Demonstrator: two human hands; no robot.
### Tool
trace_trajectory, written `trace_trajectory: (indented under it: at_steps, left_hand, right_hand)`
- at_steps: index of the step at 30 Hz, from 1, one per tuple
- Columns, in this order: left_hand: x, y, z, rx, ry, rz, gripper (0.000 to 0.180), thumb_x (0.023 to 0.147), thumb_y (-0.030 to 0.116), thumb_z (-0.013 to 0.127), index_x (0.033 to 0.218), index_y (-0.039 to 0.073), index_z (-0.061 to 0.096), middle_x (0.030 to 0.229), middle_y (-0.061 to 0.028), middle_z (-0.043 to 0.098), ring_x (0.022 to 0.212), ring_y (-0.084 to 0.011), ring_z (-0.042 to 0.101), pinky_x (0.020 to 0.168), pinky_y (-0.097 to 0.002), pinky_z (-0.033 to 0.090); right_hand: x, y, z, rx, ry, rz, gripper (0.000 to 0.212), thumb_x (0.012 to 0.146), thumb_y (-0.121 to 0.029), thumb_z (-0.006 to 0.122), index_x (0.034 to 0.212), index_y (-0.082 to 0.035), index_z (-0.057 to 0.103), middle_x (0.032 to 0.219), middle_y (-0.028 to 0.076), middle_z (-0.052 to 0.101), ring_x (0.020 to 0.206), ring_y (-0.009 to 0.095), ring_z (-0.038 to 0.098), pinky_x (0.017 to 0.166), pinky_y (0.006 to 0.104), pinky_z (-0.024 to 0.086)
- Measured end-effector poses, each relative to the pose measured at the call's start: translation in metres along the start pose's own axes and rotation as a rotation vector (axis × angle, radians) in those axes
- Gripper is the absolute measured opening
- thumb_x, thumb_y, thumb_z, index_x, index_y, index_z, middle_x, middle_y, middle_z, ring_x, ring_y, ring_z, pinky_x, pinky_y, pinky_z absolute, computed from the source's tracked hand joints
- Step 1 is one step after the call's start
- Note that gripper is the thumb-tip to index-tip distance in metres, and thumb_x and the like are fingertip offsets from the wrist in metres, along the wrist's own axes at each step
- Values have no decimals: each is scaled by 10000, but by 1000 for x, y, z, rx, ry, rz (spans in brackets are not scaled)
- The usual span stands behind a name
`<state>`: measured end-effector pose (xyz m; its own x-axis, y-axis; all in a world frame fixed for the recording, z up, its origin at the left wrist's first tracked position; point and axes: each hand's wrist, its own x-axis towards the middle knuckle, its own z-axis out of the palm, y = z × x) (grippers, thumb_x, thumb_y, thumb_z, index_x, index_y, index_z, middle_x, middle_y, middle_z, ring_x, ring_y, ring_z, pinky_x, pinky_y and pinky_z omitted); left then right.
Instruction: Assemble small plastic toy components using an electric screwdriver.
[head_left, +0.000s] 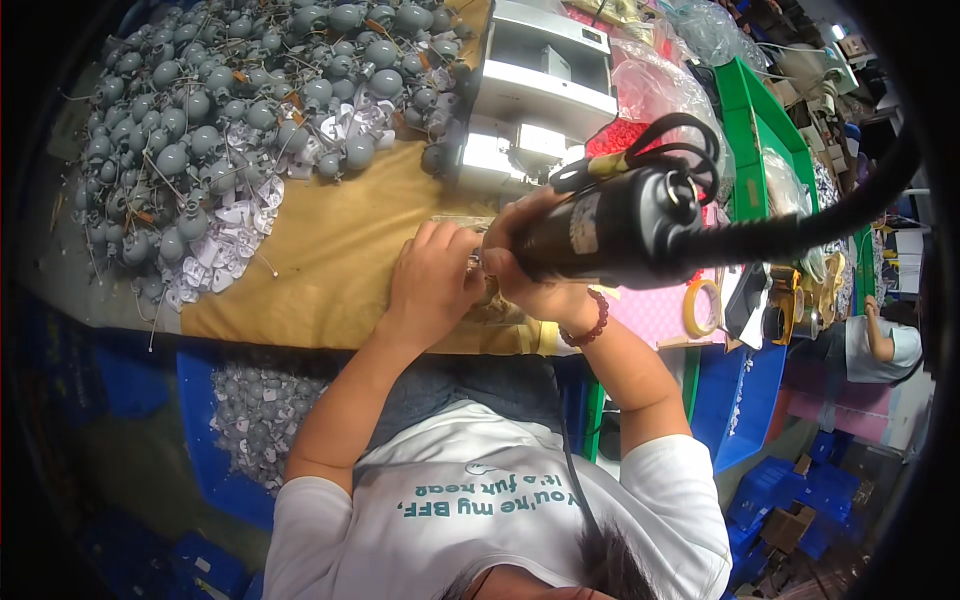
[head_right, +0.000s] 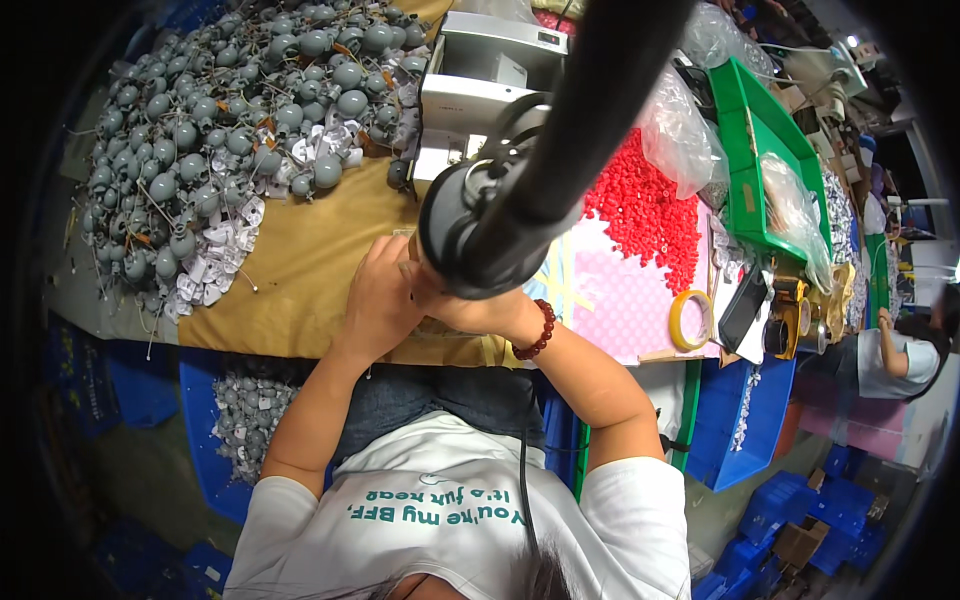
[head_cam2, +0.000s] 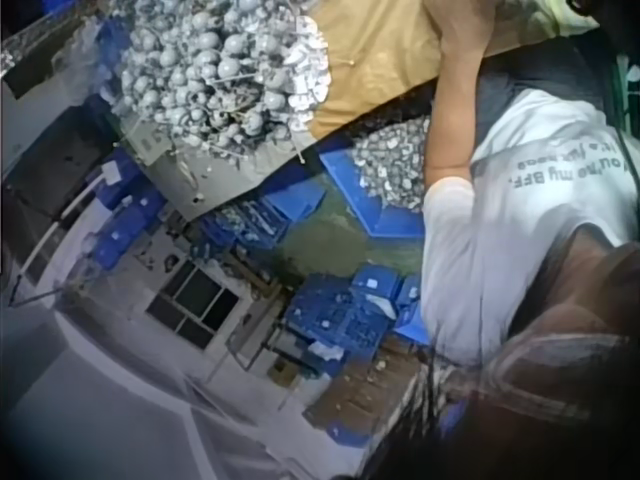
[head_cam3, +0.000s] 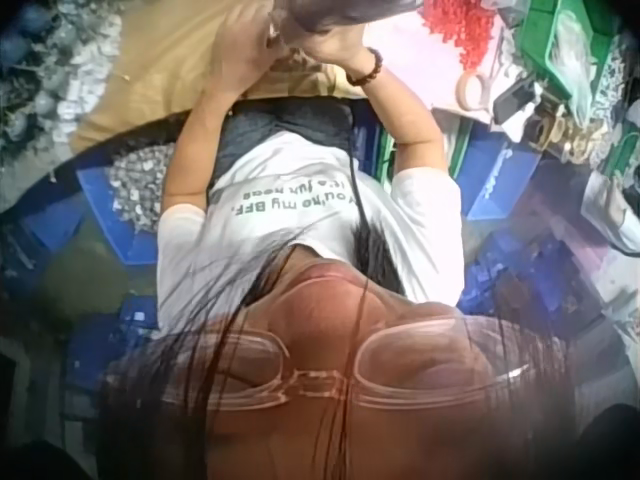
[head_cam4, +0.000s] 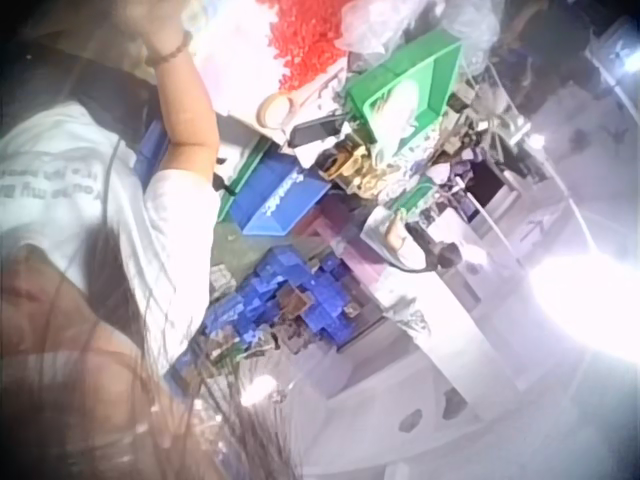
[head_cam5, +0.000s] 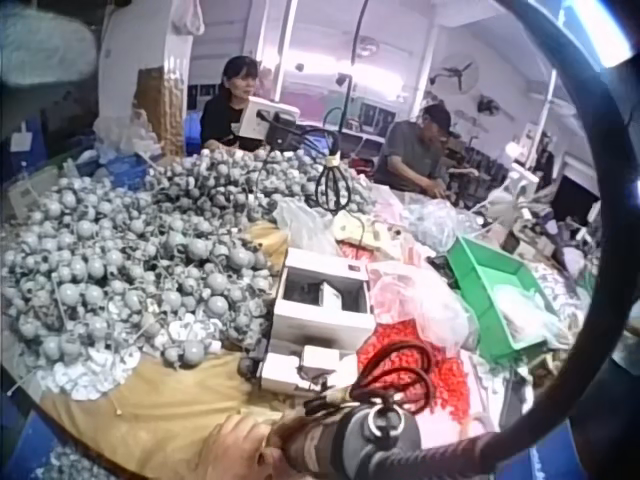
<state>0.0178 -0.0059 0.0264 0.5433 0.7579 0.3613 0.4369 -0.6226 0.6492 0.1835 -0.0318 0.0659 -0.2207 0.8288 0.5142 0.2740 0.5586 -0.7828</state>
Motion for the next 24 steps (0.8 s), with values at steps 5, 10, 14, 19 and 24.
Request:
trace_trajectory:
  at_steps: [5,10,14,19,24]
  left_hand:
    - [0,-1,1,9,7,19,356,693,46,713,1017,95,576,957,-103,579,952,-335,560,807,-441,477]
    - [-2,3,-1,35,-42,-83,375,721,68,741,1068,66,596,1031,-107,586,1011,-332,548,863,-431,474]
    - [-4,10,-4,58,-56,-160,413,758,84,755,1145,19,625,1184,-122,579,1145,-334,520,981,-416,453]
    - [-7,6,-2,13,-15,-100,395,762,79,765,1137,37,650,1206,-109,634,1222,-335,522,1019,-427,447]
    - [-17,0,4,2,48,-24,372,758,67,776,1108,57,649,1104,-89,699,1208,-340,569,991,-442,471]
  right_hand:
    - [3,-8,-2,129,54,111,322,876,-6,631,1161,15,484,851,69,612,750,138,582,696,289,500]
    - [19,-14,-9,162,365,230,308,829,26,699,1043,-15,482,755,66,601,638,155,601,588,277,506]
    - [23,-9,-46,344,723,407,249,890,-45,717,1068,-28,544,786,55,648,658,143,644,617,269,521]
    - [-13,35,-66,213,833,434,354,966,-83,654,1265,35,508,1156,128,632,1047,175,632,874,288,512]
    - [-37,13,-26,-296,363,293,279,862,12,686,1140,8,671,1117,131,657,1056,257,614,878,339,495]
